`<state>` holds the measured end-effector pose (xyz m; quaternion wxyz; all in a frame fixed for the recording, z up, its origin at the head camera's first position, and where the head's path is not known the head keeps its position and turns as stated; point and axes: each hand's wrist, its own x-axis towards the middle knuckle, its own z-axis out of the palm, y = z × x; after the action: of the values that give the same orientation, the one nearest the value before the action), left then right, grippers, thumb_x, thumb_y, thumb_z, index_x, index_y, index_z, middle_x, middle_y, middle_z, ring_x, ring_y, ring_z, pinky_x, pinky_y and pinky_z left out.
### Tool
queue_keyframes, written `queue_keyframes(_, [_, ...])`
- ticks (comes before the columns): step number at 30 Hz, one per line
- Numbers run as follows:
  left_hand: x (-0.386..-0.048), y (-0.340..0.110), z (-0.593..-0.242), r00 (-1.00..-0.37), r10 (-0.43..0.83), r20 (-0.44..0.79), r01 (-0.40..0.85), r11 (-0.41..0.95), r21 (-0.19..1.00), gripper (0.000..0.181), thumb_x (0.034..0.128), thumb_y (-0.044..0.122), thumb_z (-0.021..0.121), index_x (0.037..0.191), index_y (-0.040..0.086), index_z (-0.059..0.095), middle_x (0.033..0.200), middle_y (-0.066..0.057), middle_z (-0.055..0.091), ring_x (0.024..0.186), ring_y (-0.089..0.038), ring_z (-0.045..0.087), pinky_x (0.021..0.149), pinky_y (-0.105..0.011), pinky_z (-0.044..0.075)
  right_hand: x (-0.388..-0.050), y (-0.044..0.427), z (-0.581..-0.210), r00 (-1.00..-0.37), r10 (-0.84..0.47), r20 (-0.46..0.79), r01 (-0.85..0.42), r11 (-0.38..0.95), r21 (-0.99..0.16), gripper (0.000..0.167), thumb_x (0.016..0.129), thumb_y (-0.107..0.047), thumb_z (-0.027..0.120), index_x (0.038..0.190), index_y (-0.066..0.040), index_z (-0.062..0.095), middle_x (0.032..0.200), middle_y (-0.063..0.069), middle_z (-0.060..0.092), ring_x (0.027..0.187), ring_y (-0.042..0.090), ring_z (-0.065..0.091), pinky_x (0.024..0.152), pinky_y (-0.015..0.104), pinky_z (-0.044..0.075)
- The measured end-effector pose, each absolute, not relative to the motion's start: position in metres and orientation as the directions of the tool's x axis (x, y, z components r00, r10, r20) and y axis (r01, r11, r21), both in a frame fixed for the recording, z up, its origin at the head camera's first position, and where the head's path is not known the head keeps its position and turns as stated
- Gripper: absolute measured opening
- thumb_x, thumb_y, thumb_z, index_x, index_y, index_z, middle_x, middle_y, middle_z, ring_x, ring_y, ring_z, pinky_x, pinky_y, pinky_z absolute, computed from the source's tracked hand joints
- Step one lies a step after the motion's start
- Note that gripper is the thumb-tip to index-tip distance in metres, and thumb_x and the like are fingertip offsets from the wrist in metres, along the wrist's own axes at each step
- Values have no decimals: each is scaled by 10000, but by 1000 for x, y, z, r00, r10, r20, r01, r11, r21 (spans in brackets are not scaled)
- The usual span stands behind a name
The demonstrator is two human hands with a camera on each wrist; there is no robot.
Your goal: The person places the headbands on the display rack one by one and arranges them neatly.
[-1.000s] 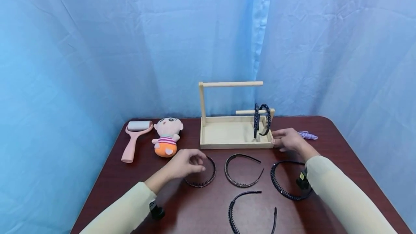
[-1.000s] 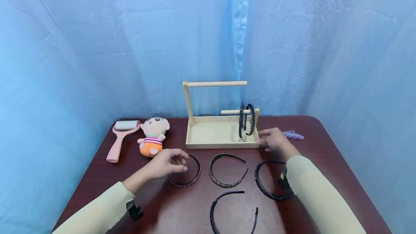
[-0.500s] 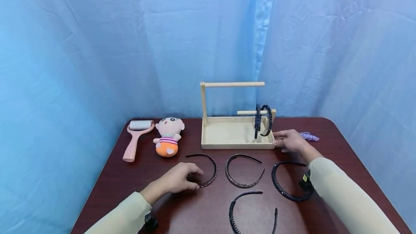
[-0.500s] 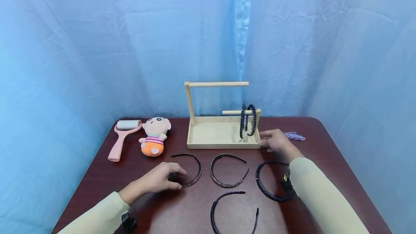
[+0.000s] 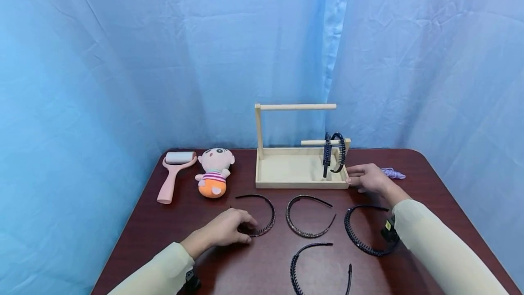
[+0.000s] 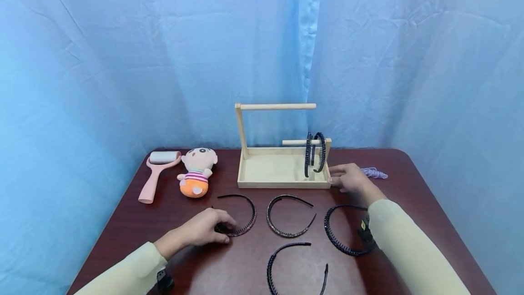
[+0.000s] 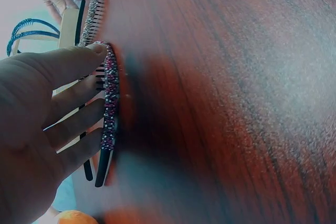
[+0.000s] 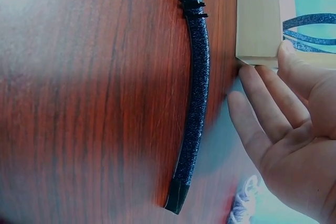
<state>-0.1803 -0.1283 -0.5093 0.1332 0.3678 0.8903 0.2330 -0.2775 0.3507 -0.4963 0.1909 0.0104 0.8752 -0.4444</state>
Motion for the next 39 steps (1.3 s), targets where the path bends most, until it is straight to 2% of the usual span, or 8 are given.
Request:
queue_keyframes(7, [-179,-125,-512,-689,722,-54,624,630,461,311,825,262,847,1119,181,787,1055,108,733,999,-59,654,922,-290,526,-278,352,-498,-929,-153,-336,182,601,-778,586,1021,-168,656,1530,22,438,1440,314,536,1231,408,637,866,486,603])
queue_keyframes(27, [-176,-117,-521,-690,724,-5,671,642,370,271,819,276,861,1080,223,813,975,150,696,951,-44,595,855,-258,509,-277,352,-500,-932,-145,-331,183,601,-778,573,1024,-173,653,1523,22,450,1441,310,538,1252,427,617,867,484,603])
queue_keyframes(34, [-171,-118,-518,-685,729,23,677,624,389,176,879,245,819,1054,221,816,952,150,680,910,-21,625,828,-253,527,-276,351,-499,-931,-140,-336,191,599,-778,584,1021,-185,658,1531,7,447,1455,302,529,1266,430,604,884,494,597])
queue_keyframes(39, [-167,-121,-507,-696,712,93,668,594,448,158,888,212,808,1044,187,807,940,106,698,882,-38,647,806,-252,531,-276,350,-498,-931,-141,-337,189,604,-774,582,1022,-175,656,1529,16,443,1453,307,526,1262,432,606,879,495,598])
